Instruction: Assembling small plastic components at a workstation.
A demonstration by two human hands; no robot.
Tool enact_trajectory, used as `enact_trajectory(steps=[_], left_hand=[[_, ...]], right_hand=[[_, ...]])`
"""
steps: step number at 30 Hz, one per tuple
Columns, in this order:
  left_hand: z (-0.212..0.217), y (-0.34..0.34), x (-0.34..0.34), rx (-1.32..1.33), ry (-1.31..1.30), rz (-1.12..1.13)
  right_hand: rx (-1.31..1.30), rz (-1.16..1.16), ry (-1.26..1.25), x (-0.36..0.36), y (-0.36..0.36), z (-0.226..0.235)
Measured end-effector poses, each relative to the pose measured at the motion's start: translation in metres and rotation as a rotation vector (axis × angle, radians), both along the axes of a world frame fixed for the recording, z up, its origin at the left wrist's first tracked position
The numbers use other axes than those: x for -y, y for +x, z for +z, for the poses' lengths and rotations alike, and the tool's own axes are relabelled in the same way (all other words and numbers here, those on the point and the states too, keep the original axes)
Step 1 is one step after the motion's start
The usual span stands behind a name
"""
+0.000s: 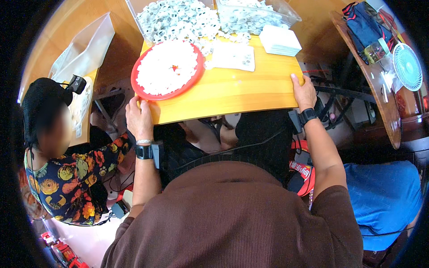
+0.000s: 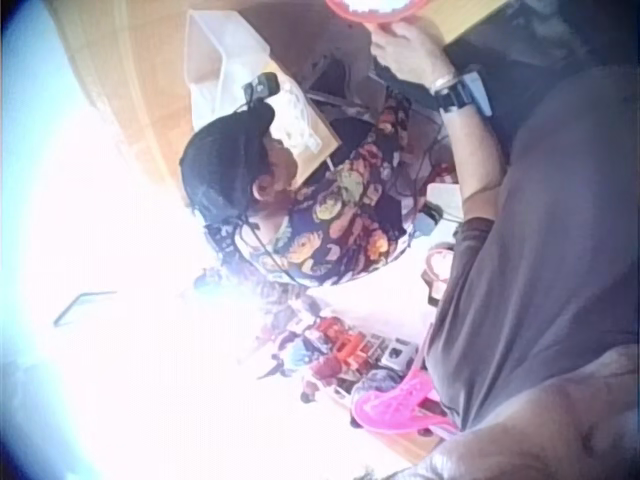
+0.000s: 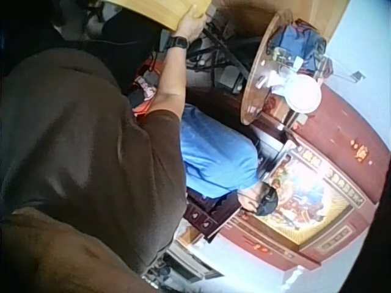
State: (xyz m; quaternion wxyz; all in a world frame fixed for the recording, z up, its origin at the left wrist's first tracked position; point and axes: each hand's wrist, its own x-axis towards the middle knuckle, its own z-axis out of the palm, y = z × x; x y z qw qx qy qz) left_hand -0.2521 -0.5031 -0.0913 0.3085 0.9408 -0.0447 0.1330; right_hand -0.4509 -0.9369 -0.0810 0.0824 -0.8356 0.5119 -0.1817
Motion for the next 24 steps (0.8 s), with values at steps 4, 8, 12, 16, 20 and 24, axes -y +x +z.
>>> enact_trajectory(steps=[4,8,12,16,20,24], left_hand=[[0.0004,-0.0018,-0.0007,-0.003,0.011,0.005],[0.0021,-0.0012,-0.0009,-0.018,-0.012,-0.001],[0.0025,-0.0013,-0.0010,-0.010,-0.015,0.007],[0.0028,-0.0021,-0.0017,0.008,-0.002,0.009],[0.0004,-0.0035,-0.0020,0.016,0.021,-0.003],[0.0021,-0.0048,-0.0006,0.004,0.029,-0.014]], right_hand=[[0.007,0.009,0.025,-0.0026,-0.0006,0.0047],[-0.001,-0.001,0.022,0.0026,0.0009,-0.0011],[-0.007,-0.005,0.038,0.0024,0.0022,0.0012],[0.008,0.009,0.020,0.0009,0.0015,0.0022],[0.011,0.012,0.030,0.0001,-0.0022,0.0016],[0.012,0.021,0.023,0.0044,-0.0043,-0.0010]])
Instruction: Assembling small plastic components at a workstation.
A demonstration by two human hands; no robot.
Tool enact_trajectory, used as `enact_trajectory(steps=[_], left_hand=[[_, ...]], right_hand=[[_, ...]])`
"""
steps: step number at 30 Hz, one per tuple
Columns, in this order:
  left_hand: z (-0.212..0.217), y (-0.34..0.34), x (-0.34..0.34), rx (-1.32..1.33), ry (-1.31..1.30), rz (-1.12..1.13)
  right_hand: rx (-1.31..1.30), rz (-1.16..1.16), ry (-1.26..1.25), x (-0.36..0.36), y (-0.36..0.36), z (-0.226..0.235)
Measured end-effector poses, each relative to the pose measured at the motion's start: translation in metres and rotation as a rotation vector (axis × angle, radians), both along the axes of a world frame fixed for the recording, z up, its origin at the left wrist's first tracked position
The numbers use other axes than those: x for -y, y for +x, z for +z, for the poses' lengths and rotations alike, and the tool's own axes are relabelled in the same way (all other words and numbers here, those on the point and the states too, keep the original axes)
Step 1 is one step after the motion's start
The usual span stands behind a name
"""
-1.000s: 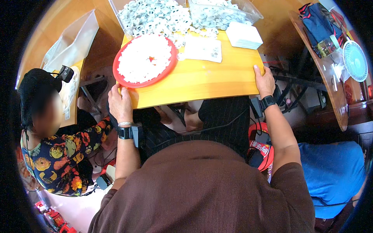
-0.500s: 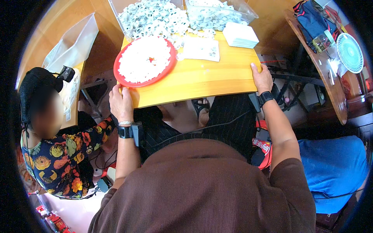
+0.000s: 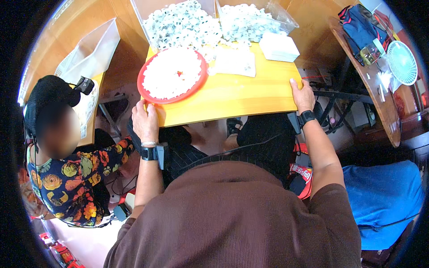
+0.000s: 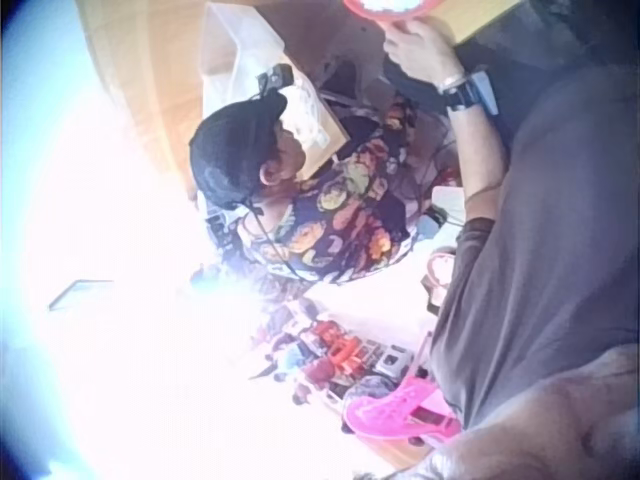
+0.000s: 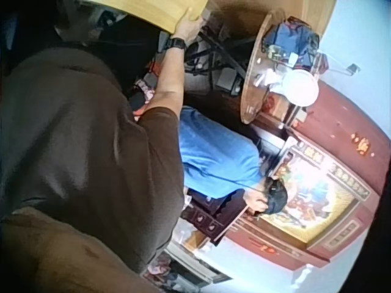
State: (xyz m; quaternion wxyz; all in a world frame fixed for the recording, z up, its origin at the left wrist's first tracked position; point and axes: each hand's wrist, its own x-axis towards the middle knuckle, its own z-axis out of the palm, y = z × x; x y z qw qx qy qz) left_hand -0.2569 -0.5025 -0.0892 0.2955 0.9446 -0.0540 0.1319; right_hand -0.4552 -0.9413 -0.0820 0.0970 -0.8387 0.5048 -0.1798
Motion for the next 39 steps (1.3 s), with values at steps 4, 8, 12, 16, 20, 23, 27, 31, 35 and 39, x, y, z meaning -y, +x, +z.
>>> enact_trajectory(steps=[4,8,12,16,20,23,27,31,35,39], left_hand=[[0.000,-0.001,-0.003,-0.004,0.004,0.002],[-0.001,0.002,-0.002,0.009,0.013,-0.035],[0.005,0.002,-0.005,-0.020,-0.025,-0.077],[0.012,0.006,-0.011,-0.048,0.002,-0.119],[0.007,0.009,-0.011,-0.065,-0.084,-0.220],[0.000,0.011,-0.016,-0.040,-0.104,-0.278],[-0.001,0.007,-0.014,-0.031,-0.067,-0.233],[-0.005,0.011,-0.016,-0.003,-0.065,-0.217],[-0.003,0.013,-0.011,-0.002,-0.069,-0.218],[-0.005,0.011,-0.011,0.031,-0.029,-0.202]], right_hand=[[0.027,0.037,-0.021,-0.003,0.001,0.000],[0.013,0.007,-0.008,-0.006,0.002,0.006],[0.037,0.009,-0.011,-0.003,0.004,0.002],[0.029,-0.015,0.014,-0.007,0.005,0.004],[0.048,-0.044,0.014,-0.007,0.003,0.006],[0.053,-0.063,0.016,-0.011,0.002,0.008],[0.061,-0.083,0.056,-0.021,0.007,0.016],[0.069,-0.066,0.049,-0.021,0.006,0.015],[0.115,-0.018,0.022,-0.016,0.001,0.009],[0.149,0.008,0.001,-0.013,-0.003,0.003]])
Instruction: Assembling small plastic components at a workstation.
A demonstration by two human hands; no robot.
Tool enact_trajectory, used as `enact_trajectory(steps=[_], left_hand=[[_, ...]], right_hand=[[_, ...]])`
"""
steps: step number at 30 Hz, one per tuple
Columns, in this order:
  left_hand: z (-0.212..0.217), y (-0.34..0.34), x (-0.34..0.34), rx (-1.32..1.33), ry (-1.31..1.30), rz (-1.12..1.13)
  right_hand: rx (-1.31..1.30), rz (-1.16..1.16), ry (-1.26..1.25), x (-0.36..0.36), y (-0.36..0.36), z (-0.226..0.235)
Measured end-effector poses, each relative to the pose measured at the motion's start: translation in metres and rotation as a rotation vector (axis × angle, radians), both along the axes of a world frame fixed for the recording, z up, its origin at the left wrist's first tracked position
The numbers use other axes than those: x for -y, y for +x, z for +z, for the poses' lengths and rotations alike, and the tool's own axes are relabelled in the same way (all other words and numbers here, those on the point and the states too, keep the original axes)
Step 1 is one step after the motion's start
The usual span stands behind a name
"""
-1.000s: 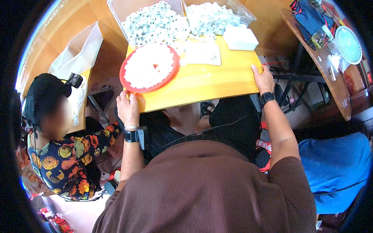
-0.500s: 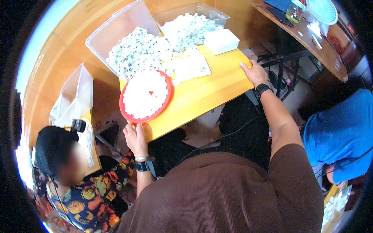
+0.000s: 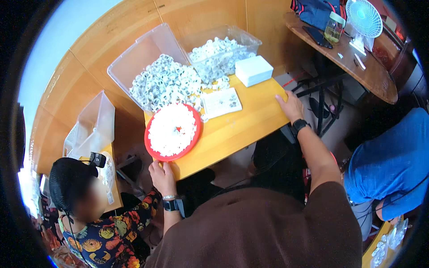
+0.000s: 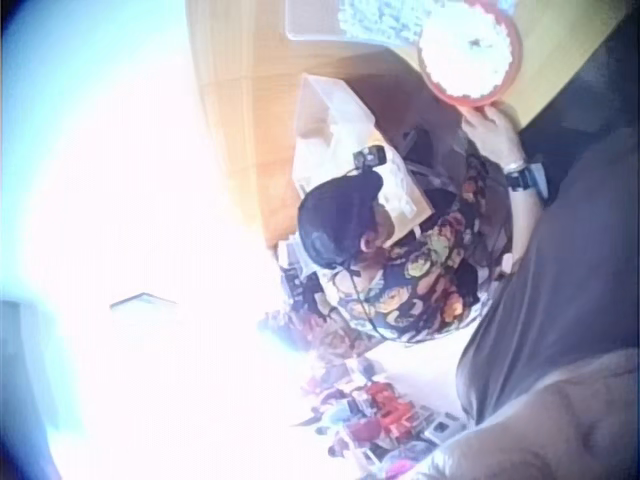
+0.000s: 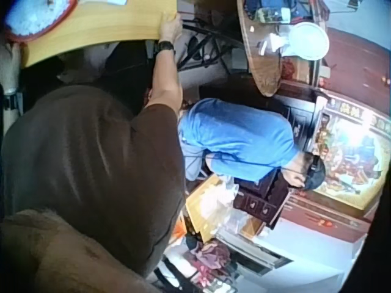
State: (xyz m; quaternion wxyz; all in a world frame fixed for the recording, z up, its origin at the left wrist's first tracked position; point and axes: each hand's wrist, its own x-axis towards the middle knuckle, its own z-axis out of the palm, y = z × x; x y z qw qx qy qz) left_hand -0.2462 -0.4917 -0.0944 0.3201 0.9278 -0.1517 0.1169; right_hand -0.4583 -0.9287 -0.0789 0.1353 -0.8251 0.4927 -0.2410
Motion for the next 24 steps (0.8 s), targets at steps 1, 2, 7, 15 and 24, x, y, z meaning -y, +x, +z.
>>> enact_trajectory(steps=[1,2,7,15,24], left_hand=[[-0.001,-0.001,0.000,0.013,-0.007,0.005],[0.000,-0.002,-0.001,0.000,0.016,0.020],[0.001,-0.007,0.003,0.006,0.076,0.050],[0.001,-0.002,0.005,0.032,0.068,0.060],[-0.004,0.004,0.004,0.008,0.074,0.093]], right_hand=[[0.019,0.013,-0.029,0.004,-0.001,-0.005],[0.035,0.021,-0.036,0.005,0.002,-0.008],[0.032,0.024,-0.024,0.003,0.000,-0.009],[0.039,0.062,-0.003,0.007,0.002,-0.004],[0.054,0.163,0.041,0.007,0.001,0.000]])
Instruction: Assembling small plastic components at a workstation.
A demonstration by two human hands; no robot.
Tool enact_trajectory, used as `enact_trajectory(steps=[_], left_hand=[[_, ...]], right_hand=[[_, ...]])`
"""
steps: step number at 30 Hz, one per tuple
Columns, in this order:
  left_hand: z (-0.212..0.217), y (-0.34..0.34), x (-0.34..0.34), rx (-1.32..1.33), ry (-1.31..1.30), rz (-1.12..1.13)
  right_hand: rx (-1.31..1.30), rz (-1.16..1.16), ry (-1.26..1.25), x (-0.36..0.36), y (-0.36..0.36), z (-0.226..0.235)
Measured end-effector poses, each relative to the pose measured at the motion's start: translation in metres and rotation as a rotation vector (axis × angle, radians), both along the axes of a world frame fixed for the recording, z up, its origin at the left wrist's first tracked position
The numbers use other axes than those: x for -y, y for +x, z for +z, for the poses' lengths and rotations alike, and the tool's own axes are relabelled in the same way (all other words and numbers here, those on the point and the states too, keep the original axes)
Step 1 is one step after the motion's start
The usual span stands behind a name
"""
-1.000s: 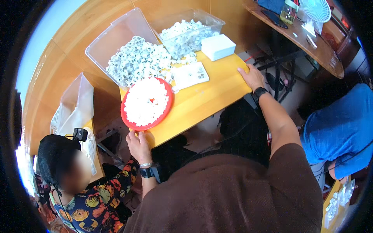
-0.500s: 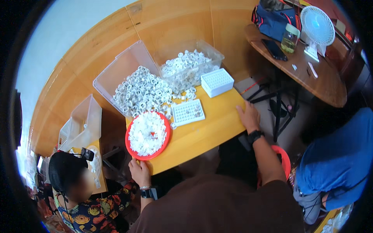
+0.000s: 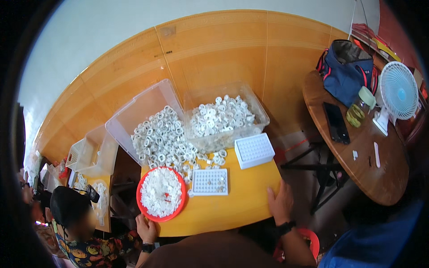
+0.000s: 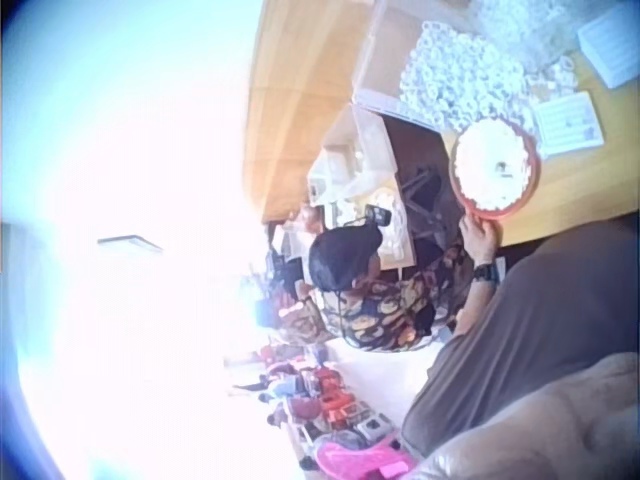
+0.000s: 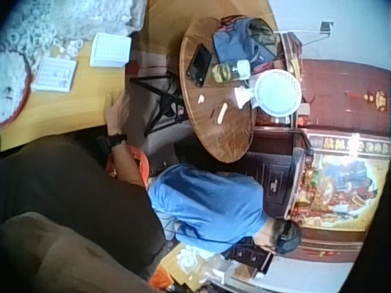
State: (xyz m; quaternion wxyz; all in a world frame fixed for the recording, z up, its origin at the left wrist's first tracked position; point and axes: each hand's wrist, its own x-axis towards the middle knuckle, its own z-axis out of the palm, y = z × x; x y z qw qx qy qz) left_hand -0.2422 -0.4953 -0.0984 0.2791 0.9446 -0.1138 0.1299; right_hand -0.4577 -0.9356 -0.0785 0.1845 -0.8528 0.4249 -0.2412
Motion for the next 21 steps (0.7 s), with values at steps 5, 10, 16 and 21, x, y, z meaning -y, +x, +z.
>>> enact_trajectory(steps=[5,10,16,21], left_hand=[[0.002,-0.002,0.002,0.002,-0.023,-0.012],[0.005,-0.005,0.005,0.009,-0.018,-0.011],[0.008,-0.007,0.006,0.007,-0.037,-0.006],[0.005,-0.009,0.002,-0.007,-0.035,0.011]], right_hand=[[0.011,0.025,0.032,0.000,-0.005,0.007],[0.003,0.021,0.057,0.000,-0.006,0.009],[0.006,0.019,0.076,-0.005,-0.003,0.016],[-0.037,0.015,0.066,-0.008,-0.003,0.017]])
